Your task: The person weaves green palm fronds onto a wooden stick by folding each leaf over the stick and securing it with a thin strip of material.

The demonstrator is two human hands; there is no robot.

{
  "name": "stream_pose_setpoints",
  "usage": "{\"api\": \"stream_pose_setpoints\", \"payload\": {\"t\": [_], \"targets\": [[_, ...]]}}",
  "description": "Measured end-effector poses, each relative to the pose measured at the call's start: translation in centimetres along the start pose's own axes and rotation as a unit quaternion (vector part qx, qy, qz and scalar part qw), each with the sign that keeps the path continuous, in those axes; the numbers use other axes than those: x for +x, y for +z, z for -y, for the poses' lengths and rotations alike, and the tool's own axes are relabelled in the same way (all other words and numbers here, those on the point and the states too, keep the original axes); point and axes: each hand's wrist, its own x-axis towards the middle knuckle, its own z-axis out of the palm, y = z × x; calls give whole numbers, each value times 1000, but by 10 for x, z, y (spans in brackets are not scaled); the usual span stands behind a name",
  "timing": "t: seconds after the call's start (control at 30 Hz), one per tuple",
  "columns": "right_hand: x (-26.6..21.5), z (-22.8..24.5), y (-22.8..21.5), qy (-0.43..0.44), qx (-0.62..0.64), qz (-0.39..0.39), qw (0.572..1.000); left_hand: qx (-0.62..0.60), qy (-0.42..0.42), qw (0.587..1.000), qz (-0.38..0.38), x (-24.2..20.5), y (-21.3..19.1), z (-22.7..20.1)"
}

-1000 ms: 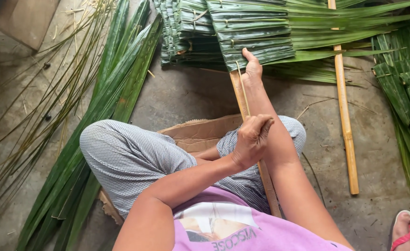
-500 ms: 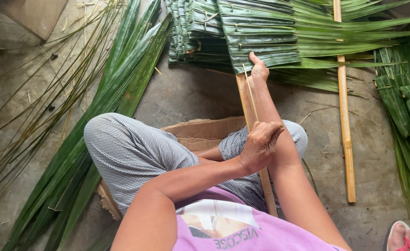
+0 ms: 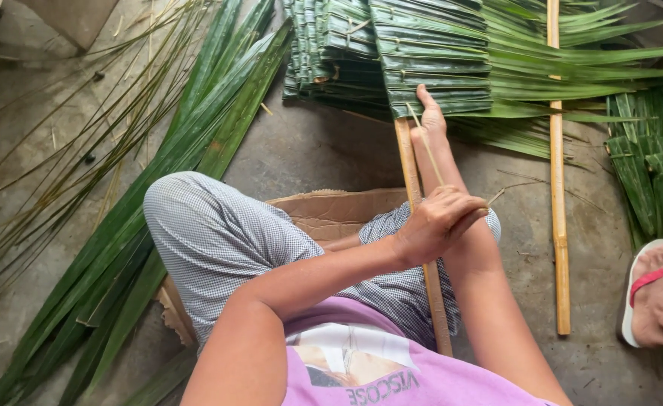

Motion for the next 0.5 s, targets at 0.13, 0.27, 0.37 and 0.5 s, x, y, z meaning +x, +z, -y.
{"api": "stream_pose_setpoints", "payload": {"t": [0.13,0.27,0.37,0.5], "targets": [[-92,23,4,128,4,48,991,3,57,997,-41,36,-24,-14],[-115,31,-29,140,-108,162,971,94,68,992,-43,58,-59,16],[-109,45,-58,146,-129,174,965,171,39,983,-52,65,-109,70],[-89,61,-85,130,-176,146,965,312,-127,940,58,51,-216,155]]}}
